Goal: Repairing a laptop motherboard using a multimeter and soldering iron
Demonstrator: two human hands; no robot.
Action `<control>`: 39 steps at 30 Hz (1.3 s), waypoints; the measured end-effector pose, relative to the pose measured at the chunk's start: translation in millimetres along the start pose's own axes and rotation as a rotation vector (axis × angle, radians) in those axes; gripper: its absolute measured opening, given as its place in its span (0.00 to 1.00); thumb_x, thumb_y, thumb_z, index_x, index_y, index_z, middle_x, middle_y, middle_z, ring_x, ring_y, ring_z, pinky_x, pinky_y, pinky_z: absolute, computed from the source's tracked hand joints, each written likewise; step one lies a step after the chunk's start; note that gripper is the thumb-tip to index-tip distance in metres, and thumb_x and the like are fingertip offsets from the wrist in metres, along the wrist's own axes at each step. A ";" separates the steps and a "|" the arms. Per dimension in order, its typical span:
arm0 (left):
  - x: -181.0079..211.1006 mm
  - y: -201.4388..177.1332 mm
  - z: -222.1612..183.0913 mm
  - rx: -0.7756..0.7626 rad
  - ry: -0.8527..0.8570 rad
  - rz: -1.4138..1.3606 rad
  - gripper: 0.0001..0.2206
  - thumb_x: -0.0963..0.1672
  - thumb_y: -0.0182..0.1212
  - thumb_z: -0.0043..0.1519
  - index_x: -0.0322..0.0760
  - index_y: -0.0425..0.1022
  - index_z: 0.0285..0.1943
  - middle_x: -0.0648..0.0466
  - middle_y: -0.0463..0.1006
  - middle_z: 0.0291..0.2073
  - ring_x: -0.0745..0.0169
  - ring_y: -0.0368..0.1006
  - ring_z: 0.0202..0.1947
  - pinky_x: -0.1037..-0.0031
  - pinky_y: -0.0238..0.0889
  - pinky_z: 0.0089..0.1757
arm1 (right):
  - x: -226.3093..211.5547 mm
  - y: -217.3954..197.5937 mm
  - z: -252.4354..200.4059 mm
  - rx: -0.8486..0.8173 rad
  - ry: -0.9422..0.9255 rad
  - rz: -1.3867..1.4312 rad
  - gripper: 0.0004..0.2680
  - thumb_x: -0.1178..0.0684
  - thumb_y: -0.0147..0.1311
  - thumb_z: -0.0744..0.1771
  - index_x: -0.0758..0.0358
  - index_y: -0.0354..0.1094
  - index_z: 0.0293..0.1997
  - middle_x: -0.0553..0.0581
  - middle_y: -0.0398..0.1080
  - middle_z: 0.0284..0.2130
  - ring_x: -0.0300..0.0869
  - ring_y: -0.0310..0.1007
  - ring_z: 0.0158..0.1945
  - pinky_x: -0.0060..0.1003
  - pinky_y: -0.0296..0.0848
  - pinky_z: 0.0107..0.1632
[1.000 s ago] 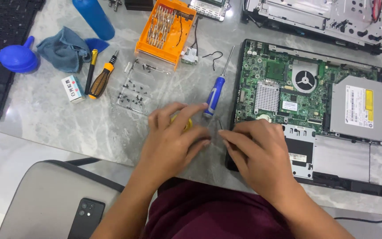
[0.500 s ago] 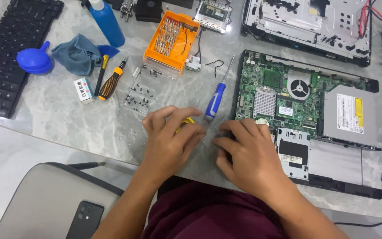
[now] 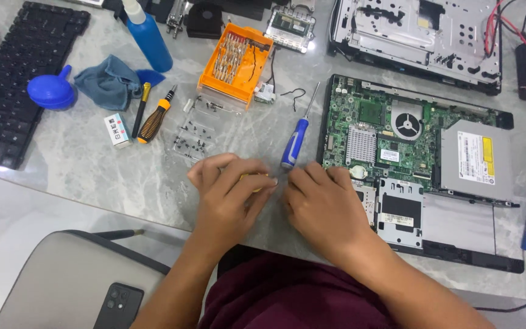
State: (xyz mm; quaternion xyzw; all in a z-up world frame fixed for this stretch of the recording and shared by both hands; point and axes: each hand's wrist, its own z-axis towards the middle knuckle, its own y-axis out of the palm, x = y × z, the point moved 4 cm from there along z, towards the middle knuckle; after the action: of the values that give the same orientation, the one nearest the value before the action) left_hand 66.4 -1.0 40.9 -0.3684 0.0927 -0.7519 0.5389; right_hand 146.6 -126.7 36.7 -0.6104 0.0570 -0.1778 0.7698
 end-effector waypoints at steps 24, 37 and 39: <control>-4.4 -21.9 19.0 0.064 -0.281 -0.312 0.04 0.39 0.65 0.55 0.37 0.73 0.34 0.50 0.78 0.32 0.48 0.74 0.35 0.65 0.60 0.40 | 34.1 -31.3 74.2 -0.021 -0.074 0.271 0.07 0.50 0.55 0.63 0.57 0.67 0.42 0.50 0.65 0.36 0.46 0.67 0.40 0.42 0.55 0.46; 4.9 -19.1 18.3 0.039 -0.169 -0.381 0.05 0.38 0.66 0.53 0.39 0.77 0.35 0.56 0.80 0.26 0.57 0.75 0.27 0.73 0.67 0.34 | 26.5 -48.3 40.4 0.089 -0.153 0.723 0.03 0.57 0.57 0.63 0.55 0.70 0.37 0.49 0.72 0.34 0.46 0.73 0.37 0.38 0.62 0.43; 7.1 -14.3 17.5 0.040 -0.120 -0.417 0.04 0.39 0.66 0.53 0.40 0.78 0.34 0.58 0.80 0.26 0.60 0.75 0.26 0.76 0.67 0.34 | 30.8 -51.1 37.1 0.071 -0.136 0.845 0.03 0.58 0.58 0.62 0.56 0.72 0.36 0.51 0.73 0.32 0.49 0.74 0.36 0.39 0.66 0.42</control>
State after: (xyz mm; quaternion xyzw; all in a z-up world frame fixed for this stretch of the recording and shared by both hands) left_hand 66.3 3.0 64.2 -0.4128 -0.0329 -0.8256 0.3833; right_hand 176.1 -112.9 99.0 -0.5169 0.2451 0.1920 0.7974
